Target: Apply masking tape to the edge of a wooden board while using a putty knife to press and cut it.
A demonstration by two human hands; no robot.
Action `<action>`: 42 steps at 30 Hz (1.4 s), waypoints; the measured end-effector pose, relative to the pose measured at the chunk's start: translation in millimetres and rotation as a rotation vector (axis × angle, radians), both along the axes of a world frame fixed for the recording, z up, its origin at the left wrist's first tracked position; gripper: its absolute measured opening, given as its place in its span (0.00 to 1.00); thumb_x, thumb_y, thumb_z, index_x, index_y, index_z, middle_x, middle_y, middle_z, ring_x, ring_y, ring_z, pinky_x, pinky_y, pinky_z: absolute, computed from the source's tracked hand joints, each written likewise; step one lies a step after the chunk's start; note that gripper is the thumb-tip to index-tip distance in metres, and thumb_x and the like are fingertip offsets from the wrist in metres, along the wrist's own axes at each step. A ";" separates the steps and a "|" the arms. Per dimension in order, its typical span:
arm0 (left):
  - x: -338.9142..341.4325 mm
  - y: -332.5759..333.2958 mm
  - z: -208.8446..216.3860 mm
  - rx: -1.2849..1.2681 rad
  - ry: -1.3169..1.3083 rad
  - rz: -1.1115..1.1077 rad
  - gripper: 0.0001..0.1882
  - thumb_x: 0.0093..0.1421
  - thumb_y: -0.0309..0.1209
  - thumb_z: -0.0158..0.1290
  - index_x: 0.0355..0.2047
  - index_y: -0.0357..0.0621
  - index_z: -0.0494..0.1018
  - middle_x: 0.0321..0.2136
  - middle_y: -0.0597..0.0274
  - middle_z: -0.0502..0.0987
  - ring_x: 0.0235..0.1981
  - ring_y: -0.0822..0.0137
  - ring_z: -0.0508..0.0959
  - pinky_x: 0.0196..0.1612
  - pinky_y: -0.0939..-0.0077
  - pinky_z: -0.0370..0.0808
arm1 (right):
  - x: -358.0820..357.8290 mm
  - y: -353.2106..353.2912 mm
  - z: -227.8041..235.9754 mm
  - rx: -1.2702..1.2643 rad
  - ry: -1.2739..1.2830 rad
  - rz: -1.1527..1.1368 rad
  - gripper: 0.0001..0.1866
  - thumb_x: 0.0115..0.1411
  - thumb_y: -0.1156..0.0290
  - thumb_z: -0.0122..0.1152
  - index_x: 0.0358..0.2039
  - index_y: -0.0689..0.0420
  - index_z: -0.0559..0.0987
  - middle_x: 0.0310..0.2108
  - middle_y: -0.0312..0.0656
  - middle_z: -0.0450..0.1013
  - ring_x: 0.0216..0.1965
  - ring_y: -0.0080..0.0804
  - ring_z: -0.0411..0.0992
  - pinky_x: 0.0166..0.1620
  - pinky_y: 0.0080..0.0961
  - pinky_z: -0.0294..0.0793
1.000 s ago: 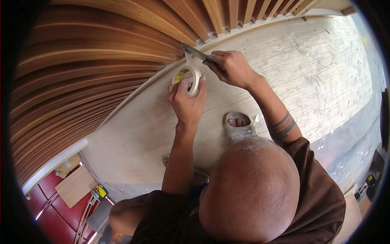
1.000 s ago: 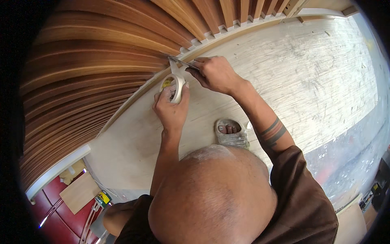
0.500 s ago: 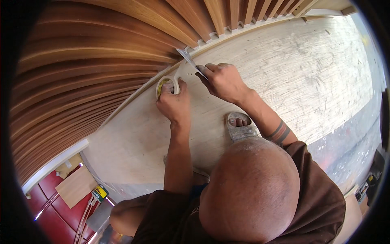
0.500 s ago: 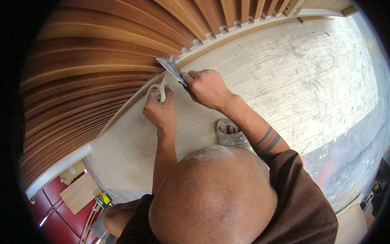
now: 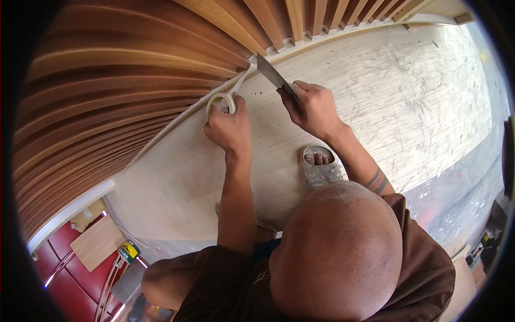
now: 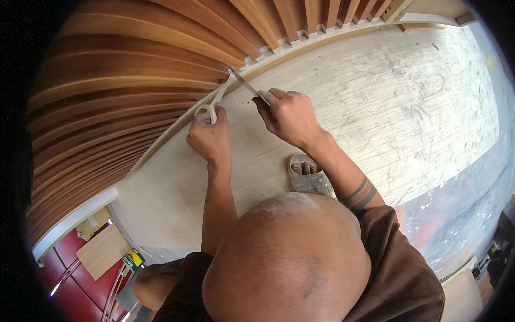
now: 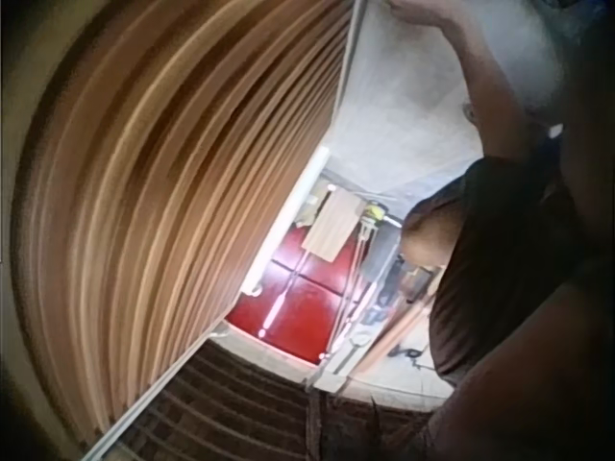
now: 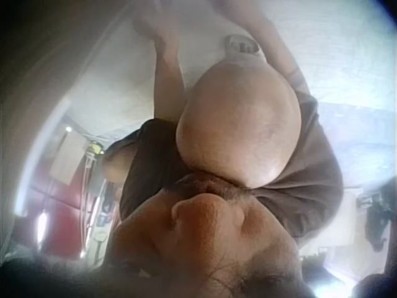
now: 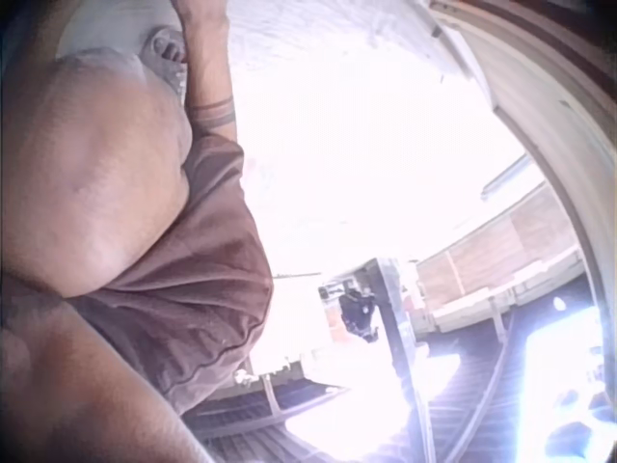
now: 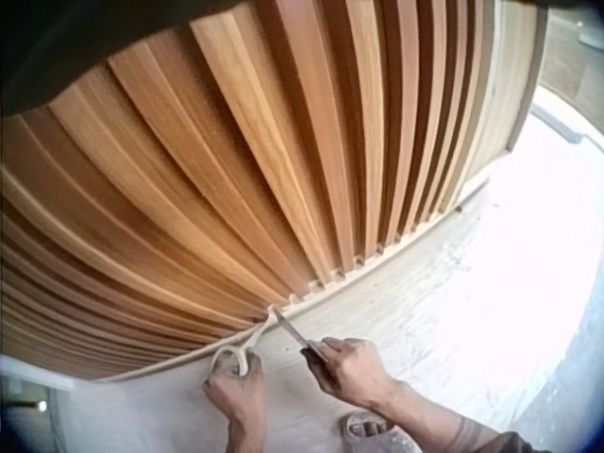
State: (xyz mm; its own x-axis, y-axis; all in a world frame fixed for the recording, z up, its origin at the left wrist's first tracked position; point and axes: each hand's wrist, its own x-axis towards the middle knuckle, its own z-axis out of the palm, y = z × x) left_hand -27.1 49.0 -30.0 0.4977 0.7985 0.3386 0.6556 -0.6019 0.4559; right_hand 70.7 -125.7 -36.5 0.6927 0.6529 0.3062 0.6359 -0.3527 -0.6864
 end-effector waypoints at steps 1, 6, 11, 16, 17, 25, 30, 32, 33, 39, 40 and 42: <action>0.5 0.2 -2.5 0.009 0.004 0.011 0.20 0.55 0.41 0.70 0.21 0.34 0.81 0.18 0.44 0.81 0.22 0.42 0.84 0.30 0.52 0.79 | 1.5 0.3 -0.7 -0.005 -0.006 -0.031 0.07 0.66 0.67 0.65 0.34 0.57 0.81 0.26 0.45 0.75 0.27 0.52 0.77 0.29 0.46 0.77; 4.7 2.7 0.8 0.016 0.009 0.041 0.18 0.54 0.41 0.68 0.20 0.37 0.80 0.18 0.44 0.80 0.21 0.41 0.83 0.28 0.52 0.79 | 3.7 4.3 0.3 0.019 -0.026 -0.012 0.07 0.65 0.69 0.67 0.31 0.58 0.81 0.25 0.45 0.73 0.24 0.51 0.75 0.27 0.46 0.75; 5.6 11.9 7.5 0.014 0.089 0.123 0.19 0.55 0.43 0.67 0.21 0.38 0.82 0.19 0.42 0.81 0.23 0.38 0.83 0.29 0.50 0.80 | -1.1 13.2 2.6 0.034 -0.027 0.049 0.07 0.64 0.71 0.68 0.30 0.59 0.81 0.24 0.45 0.73 0.23 0.51 0.74 0.27 0.45 0.73; 13.9 4.1 9.0 -0.108 0.072 0.134 0.19 0.56 0.45 0.66 0.21 0.40 0.82 0.20 0.41 0.81 0.25 0.37 0.84 0.34 0.47 0.81 | 1.8 17.6 5.2 0.010 -0.113 0.012 0.05 0.65 0.71 0.68 0.33 0.56 0.82 0.25 0.46 0.75 0.24 0.51 0.75 0.28 0.44 0.74; 12.2 5.1 9.2 -0.092 0.072 0.130 0.19 0.57 0.44 0.66 0.21 0.40 0.82 0.20 0.42 0.81 0.25 0.37 0.84 0.34 0.47 0.81 | -0.3 21.2 5.8 0.004 -0.104 0.009 0.06 0.65 0.71 0.68 0.32 0.57 0.81 0.25 0.46 0.74 0.23 0.52 0.74 0.27 0.44 0.73; 9.1 10.0 2.4 -0.151 -0.019 0.158 0.20 0.55 0.44 0.68 0.17 0.41 0.78 0.17 0.44 0.79 0.22 0.38 0.81 0.31 0.50 0.78 | -5.3 34.1 4.3 -0.071 -0.215 -0.001 0.06 0.65 0.68 0.67 0.32 0.55 0.82 0.22 0.44 0.73 0.21 0.49 0.74 0.25 0.42 0.73; 6.0 7.9 -1.9 -0.101 -0.024 0.093 0.20 0.55 0.44 0.69 0.18 0.42 0.79 0.16 0.46 0.79 0.22 0.40 0.82 0.30 0.52 0.79 | -18.6 46.6 -3.0 -0.059 -0.248 -0.035 0.04 0.65 0.69 0.68 0.36 0.54 0.85 0.21 0.42 0.73 0.19 0.46 0.74 0.23 0.40 0.72; 3.1 6.9 -2.7 -0.077 -0.043 0.052 0.19 0.54 0.44 0.70 0.19 0.43 0.79 0.17 0.46 0.79 0.23 0.42 0.83 0.30 0.52 0.79 | -19.3 52.4 -9.7 -0.054 -0.307 -0.059 0.09 0.64 0.69 0.69 0.43 0.54 0.87 0.20 0.41 0.74 0.18 0.43 0.75 0.23 0.39 0.73; 0.3 7.1 -2.4 -0.059 -0.044 -0.054 0.16 0.54 0.42 0.70 0.24 0.42 0.80 0.20 0.48 0.81 0.24 0.43 0.83 0.30 0.52 0.80 | -20.5 54.3 -11.4 -0.052 -0.305 -0.058 0.09 0.64 0.69 0.69 0.43 0.54 0.87 0.20 0.41 0.74 0.18 0.43 0.75 0.23 0.39 0.73; -8.0 6.9 3.9 -0.029 -0.004 -0.328 0.14 0.57 0.36 0.68 0.38 0.42 0.81 0.30 0.48 0.84 0.34 0.43 0.85 0.37 0.52 0.81 | -27.0 63.3 -15.0 -0.029 -0.301 -0.142 0.13 0.61 0.67 0.70 0.45 0.58 0.86 0.21 0.42 0.75 0.19 0.45 0.76 0.23 0.39 0.75; -10.9 13.5 5.6 -0.069 0.004 -0.398 0.14 0.57 0.36 0.67 0.39 0.41 0.81 0.32 0.46 0.84 0.35 0.42 0.84 0.39 0.51 0.81 | -28.1 62.9 -16.5 -0.034 -0.286 -0.136 0.14 0.61 0.67 0.70 0.46 0.58 0.86 0.22 0.43 0.76 0.19 0.45 0.77 0.23 0.40 0.75; -17.6 27.5 13.2 -0.226 -0.027 -0.598 0.17 0.60 0.35 0.64 0.44 0.36 0.78 0.39 0.41 0.83 0.42 0.39 0.83 0.48 0.47 0.79 | -31.6 61.8 -17.7 -0.046 -0.227 -0.133 0.15 0.61 0.68 0.68 0.47 0.59 0.85 0.24 0.45 0.77 0.21 0.46 0.78 0.25 0.41 0.77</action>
State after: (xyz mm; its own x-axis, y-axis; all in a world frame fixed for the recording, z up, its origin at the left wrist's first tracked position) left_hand -44.7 76.5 -16.8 0.8728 0.4390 0.2132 0.2229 -0.7473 0.6259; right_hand 39.1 -64.0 -54.1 0.6903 0.5778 0.4355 0.7178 -0.4711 -0.5127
